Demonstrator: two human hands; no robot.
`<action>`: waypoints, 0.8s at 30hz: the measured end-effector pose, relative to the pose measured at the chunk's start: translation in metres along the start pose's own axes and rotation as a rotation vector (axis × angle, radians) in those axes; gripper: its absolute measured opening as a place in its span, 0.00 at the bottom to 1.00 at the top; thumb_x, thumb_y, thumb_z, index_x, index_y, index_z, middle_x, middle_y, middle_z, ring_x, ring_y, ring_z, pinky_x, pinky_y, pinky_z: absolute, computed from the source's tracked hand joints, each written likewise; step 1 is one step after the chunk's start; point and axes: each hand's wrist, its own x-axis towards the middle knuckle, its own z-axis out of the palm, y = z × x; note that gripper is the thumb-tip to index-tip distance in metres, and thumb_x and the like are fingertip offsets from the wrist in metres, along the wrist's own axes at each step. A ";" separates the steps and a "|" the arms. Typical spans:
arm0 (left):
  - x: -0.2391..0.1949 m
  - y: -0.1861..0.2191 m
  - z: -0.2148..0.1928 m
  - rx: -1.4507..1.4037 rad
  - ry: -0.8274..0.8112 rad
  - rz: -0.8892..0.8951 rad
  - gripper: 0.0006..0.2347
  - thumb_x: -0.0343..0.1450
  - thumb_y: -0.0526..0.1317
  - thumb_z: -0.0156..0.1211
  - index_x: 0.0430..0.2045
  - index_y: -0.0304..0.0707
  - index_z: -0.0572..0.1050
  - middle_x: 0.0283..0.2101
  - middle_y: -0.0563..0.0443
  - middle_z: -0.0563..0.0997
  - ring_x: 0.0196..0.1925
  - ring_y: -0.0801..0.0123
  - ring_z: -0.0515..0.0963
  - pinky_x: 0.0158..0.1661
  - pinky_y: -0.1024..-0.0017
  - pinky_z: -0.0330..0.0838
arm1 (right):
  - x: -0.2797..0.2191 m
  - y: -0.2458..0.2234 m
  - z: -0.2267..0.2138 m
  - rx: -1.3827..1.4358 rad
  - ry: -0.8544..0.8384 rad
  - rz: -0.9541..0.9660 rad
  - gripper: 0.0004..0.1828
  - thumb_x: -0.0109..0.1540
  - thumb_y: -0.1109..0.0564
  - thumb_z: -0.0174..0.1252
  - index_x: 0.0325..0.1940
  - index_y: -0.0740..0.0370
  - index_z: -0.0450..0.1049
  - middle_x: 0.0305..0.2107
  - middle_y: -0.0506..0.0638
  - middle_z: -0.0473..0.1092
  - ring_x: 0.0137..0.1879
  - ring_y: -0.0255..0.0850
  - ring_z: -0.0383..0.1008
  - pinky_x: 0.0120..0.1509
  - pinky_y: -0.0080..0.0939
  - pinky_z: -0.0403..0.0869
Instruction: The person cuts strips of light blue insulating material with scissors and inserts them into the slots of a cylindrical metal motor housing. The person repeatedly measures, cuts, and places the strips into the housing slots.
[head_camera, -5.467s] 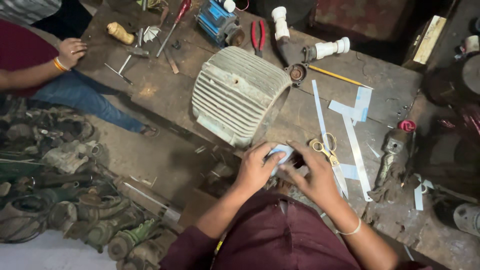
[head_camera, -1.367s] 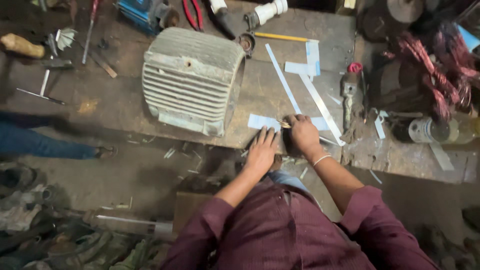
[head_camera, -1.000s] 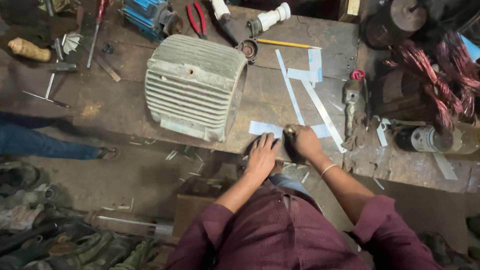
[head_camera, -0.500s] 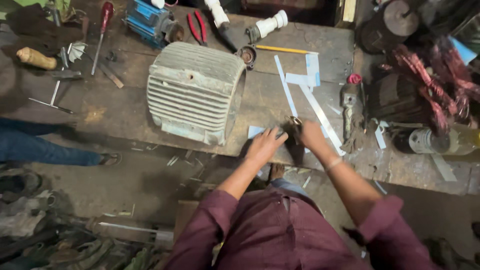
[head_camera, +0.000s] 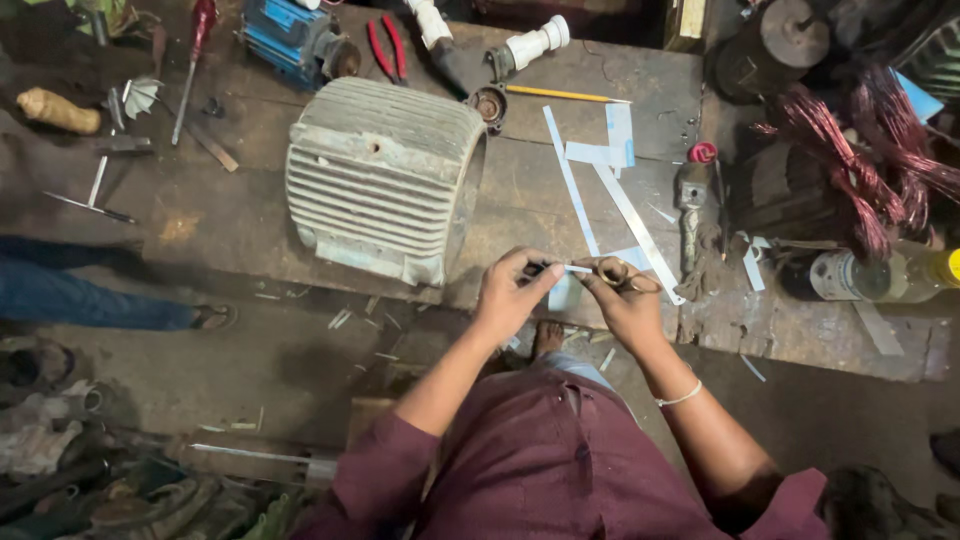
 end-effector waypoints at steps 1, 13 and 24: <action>0.004 -0.006 -0.001 0.050 -0.006 0.027 0.08 0.71 0.40 0.68 0.37 0.35 0.82 0.36 0.49 0.83 0.37 0.66 0.82 0.39 0.70 0.76 | 0.001 0.002 -0.001 -0.095 -0.005 0.063 0.08 0.63 0.58 0.65 0.39 0.66 0.77 0.31 0.42 0.73 0.37 0.27 0.66 0.42 0.29 0.68; -0.004 -0.129 0.020 1.198 -0.261 0.473 0.12 0.70 0.36 0.53 0.46 0.35 0.76 0.52 0.44 0.75 0.61 0.51 0.71 0.59 0.57 0.67 | 0.010 0.110 0.007 -0.944 -0.058 -0.062 0.15 0.60 0.55 0.62 0.48 0.63 0.73 0.38 0.65 0.74 0.42 0.63 0.76 0.45 0.57 0.75; -0.018 -0.143 0.018 1.295 -0.249 0.318 0.14 0.70 0.39 0.54 0.49 0.40 0.75 0.66 0.40 0.69 0.71 0.46 0.64 0.68 0.54 0.59 | 0.015 0.105 0.017 -1.257 -0.315 -0.171 0.19 0.59 0.60 0.56 0.54 0.55 0.75 0.46 0.57 0.74 0.50 0.56 0.75 0.44 0.53 0.76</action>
